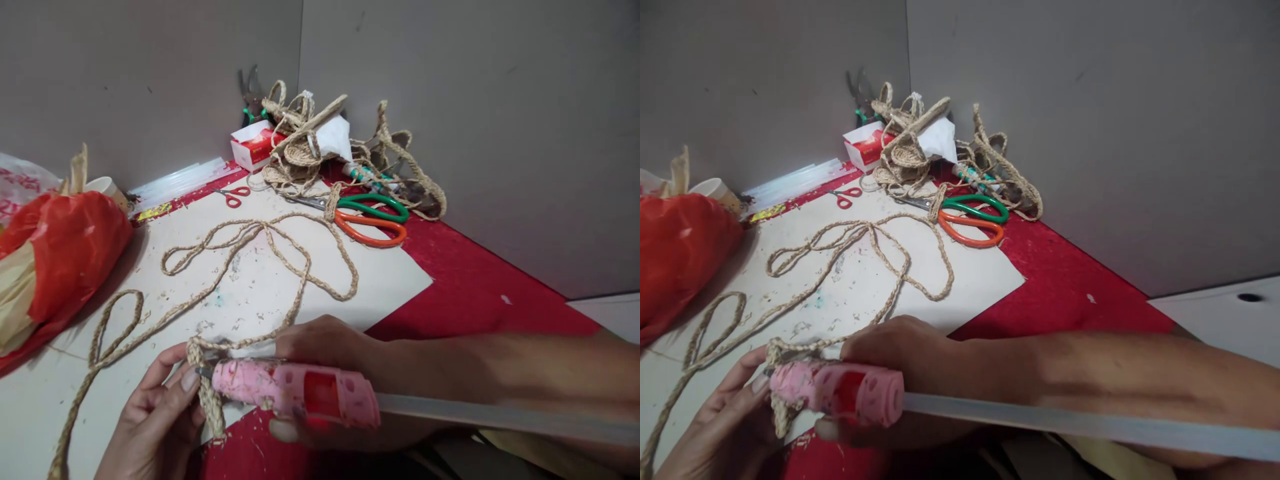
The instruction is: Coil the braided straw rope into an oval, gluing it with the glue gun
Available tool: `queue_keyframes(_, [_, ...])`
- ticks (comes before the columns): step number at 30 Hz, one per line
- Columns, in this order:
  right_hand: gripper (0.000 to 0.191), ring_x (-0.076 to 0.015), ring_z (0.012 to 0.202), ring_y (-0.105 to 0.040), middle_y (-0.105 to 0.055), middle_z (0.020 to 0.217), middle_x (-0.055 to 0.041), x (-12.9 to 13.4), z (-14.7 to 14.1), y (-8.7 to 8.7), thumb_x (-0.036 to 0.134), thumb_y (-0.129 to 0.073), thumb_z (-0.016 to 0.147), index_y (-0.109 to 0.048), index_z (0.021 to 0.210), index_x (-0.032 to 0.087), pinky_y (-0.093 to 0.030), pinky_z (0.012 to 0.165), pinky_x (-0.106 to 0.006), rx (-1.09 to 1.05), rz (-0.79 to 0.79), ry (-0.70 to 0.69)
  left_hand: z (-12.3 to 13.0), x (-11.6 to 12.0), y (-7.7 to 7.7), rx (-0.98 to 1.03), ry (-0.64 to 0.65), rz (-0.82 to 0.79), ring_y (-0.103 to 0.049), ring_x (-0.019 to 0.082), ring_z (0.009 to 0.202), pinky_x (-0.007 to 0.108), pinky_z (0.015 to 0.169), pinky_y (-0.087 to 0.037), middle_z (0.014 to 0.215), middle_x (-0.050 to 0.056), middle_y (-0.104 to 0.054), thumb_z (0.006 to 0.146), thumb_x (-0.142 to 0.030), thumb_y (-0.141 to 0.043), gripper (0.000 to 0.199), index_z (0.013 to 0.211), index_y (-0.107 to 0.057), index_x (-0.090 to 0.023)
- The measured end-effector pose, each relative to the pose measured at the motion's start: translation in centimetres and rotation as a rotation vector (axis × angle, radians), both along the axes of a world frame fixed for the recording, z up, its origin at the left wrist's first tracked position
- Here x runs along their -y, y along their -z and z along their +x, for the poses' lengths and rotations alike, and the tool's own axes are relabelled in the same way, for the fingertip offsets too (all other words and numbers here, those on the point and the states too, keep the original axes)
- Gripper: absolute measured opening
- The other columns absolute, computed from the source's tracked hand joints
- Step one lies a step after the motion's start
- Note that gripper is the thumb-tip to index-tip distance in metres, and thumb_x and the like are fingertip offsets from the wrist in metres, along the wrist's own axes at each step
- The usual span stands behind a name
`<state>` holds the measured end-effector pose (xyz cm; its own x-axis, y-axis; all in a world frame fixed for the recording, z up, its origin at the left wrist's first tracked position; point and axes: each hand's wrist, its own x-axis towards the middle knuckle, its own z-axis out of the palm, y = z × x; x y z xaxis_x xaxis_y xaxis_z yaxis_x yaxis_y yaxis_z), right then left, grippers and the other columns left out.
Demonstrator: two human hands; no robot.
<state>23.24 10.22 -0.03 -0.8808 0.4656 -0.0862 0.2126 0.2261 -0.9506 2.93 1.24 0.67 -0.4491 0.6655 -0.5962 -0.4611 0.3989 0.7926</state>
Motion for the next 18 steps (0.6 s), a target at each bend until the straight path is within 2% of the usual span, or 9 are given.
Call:
queue_keyframes(4, [0.031,-0.0099,0.056,-0.043,-0.047,0.062,0.0033,0.0,0.1,0.7,0.044,-0.063,0.081,-0.046,0.069,0.02,-0.036,0.057,-0.025,-0.047,0.051,0.054,-0.5,0.0,0.4,0.08,0.046,-0.068,-0.071,0.028,0.073,0.036,0.053,-0.06,0.09,0.007,-0.075,0.054,-0.024,-0.088,0.045,0.096,-0.075,-0.03])
queue_keyframes(7, [0.029,-0.0094,0.056,-0.043,-0.049,0.063,0.0028,0.1,0.1,1.3,0.043,-0.063,0.082,-0.049,0.071,0.02,-0.035,0.056,-0.024,-0.122,0.136,0.075,-0.8,0.2,0.9,0.113,0.02,-0.079,-0.072,0.031,0.078,0.039,0.059,-0.061,0.089,0.007,-0.076,0.047,-0.02,-0.091,0.049,0.093,-0.075,-0.028])
queue_keyframes(11, [0.028,-0.0087,0.056,-0.042,-0.049,0.064,0.003,-0.1,0.2,1.8,0.04,-0.063,0.083,-0.048,0.072,0.019,-0.034,0.056,-0.023,-0.159,0.166,0.08,-1.2,0.2,1.3,0.133,0.049,-0.065,-0.071,0.031,0.079,0.042,0.067,-0.062,0.094,0.009,-0.076,0.048,-0.023,-0.092,0.048,0.093,-0.076,-0.027])
queue_keyframes(15, [0.023,-0.0101,0.061,-0.047,-0.054,0.069,0.0016,-0.5,0.6,2.2,0.037,-0.065,0.081,-0.051,0.078,0.019,-0.036,0.06,-0.024,-0.151,0.198,0.018,-1.2,0.1,1.1,0.123,0.073,-0.081,-0.071,0.03,0.077,0.042,0.062,-0.062,0.091,0.008,-0.076,0.05,-0.025,-0.091,0.042,0.089,-0.076,-0.029])
queue_keyframes(18, [0.02,-0.0113,0.064,-0.046,-0.056,0.075,0.0005,-0.7,0.8,2.0,0.031,-0.067,0.077,-0.051,0.081,0.019,-0.036,0.061,-0.025,-0.082,0.226,-0.036,-1.0,0.1,1.0,0.114,0.072,-0.077,-0.071,0.029,0.072,0.039,0.059,-0.062,0.076,0.005,-0.073,0.05,-0.023,-0.091,0.039,0.085,-0.076,-0.028])
